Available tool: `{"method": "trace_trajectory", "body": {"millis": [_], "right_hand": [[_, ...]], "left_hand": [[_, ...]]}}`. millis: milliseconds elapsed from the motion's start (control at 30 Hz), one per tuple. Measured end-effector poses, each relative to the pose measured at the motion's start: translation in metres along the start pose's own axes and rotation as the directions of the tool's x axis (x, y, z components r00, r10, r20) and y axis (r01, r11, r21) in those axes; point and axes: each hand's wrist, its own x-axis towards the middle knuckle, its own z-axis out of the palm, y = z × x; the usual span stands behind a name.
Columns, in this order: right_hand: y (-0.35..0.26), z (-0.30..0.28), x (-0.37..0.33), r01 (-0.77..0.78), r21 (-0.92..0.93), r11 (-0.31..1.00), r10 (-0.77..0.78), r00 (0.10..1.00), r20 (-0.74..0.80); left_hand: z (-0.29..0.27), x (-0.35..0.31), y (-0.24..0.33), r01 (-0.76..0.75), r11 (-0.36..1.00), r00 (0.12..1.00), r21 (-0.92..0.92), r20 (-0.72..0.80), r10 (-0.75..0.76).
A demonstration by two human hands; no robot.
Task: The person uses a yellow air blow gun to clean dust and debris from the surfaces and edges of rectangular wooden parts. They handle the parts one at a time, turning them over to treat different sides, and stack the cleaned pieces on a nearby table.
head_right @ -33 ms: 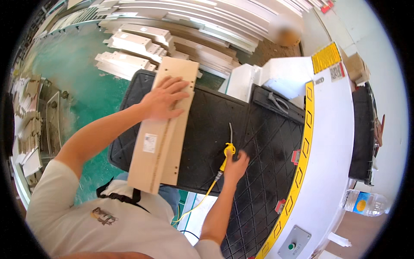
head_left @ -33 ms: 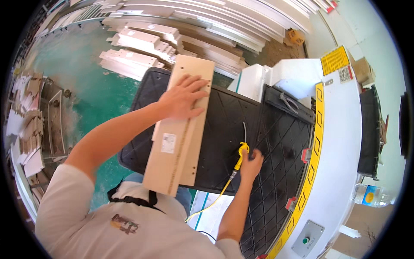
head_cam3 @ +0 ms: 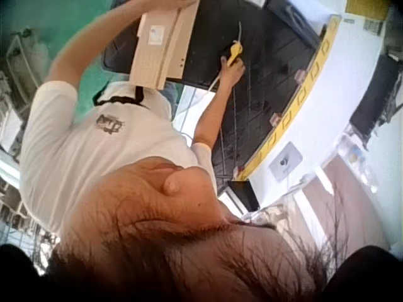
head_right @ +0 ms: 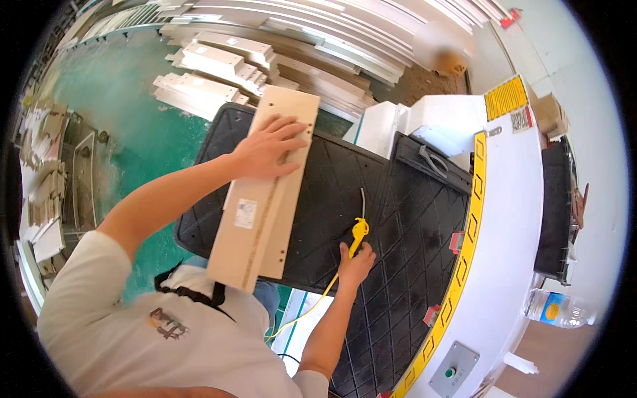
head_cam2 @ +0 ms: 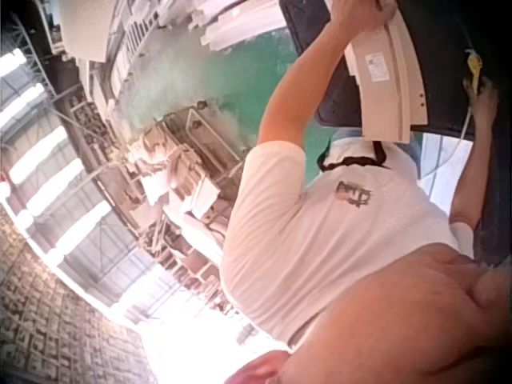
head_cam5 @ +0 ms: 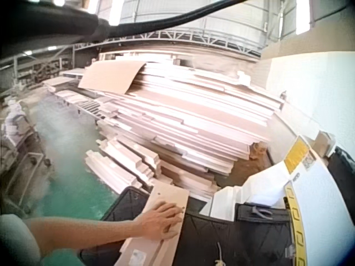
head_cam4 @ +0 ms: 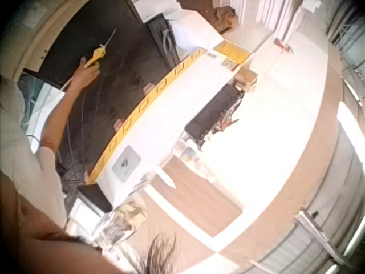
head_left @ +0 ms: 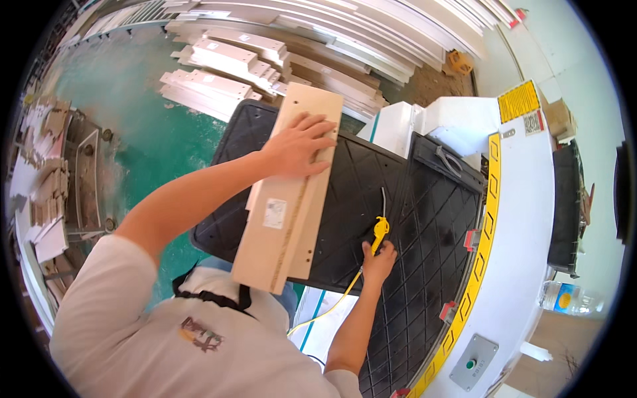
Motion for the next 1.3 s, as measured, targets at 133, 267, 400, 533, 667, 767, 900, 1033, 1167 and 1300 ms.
{"method": "trace_trajectory", "body": {"millis": [133,267,400,533,667,767,900,1033,1167,1300], "right_hand": [[0.018,0.001,-0.020,-0.107,0.109,0.988,0.094,0.988,0.122],[0.006,-0.010,-0.023,-0.342,0.579,0.740,0.233,0.938,0.256],[-0.080,-0.037,-0.027,-0.552,0.662,0.506,0.025,0.777,0.629],[-0.136,0.014,-0.010,-0.589,0.687,0.425,-0.156,0.700,0.697],[-0.176,0.039,-0.001,-0.735,0.578,0.353,-0.138,0.570,0.810],[-0.166,0.056,0.004,-0.760,0.568,0.317,-0.231,0.519,0.823],[-0.176,0.069,-0.003,-0.727,0.622,0.291,-0.237,0.575,0.783],[-0.180,0.102,-0.017,-0.684,0.677,0.272,-0.108,0.678,0.727],[-0.267,0.121,-0.054,-0.616,0.777,0.132,-0.030,0.781,0.624],[-0.335,0.143,-0.061,-0.571,0.811,-0.125,-0.014,0.819,0.574]], "left_hand": [[-0.001,-0.014,-0.005,0.096,0.966,0.956,-0.242,-0.249,-0.158],[0.022,-0.074,-0.010,0.301,0.769,0.772,-0.564,-0.329,-0.544],[0.037,-0.144,-0.003,0.561,0.264,0.611,-0.785,0.177,-0.772],[0.021,-0.138,-0.007,0.606,-0.125,0.585,-0.785,0.547,-0.598],[0.026,-0.140,-0.021,0.578,-0.241,0.572,-0.780,0.597,-0.562],[0.023,-0.134,-0.019,0.595,-0.261,0.564,-0.760,0.627,-0.537],[0.040,-0.128,-0.019,0.670,-0.066,0.539,-0.740,0.545,-0.643],[0.044,-0.118,-0.058,0.715,0.038,0.559,-0.698,0.537,-0.631],[0.000,-0.112,-0.126,0.679,0.054,0.679,-0.732,0.599,-0.425],[-0.032,-0.084,-0.188,0.714,0.099,0.696,-0.693,0.688,-0.207]]}}
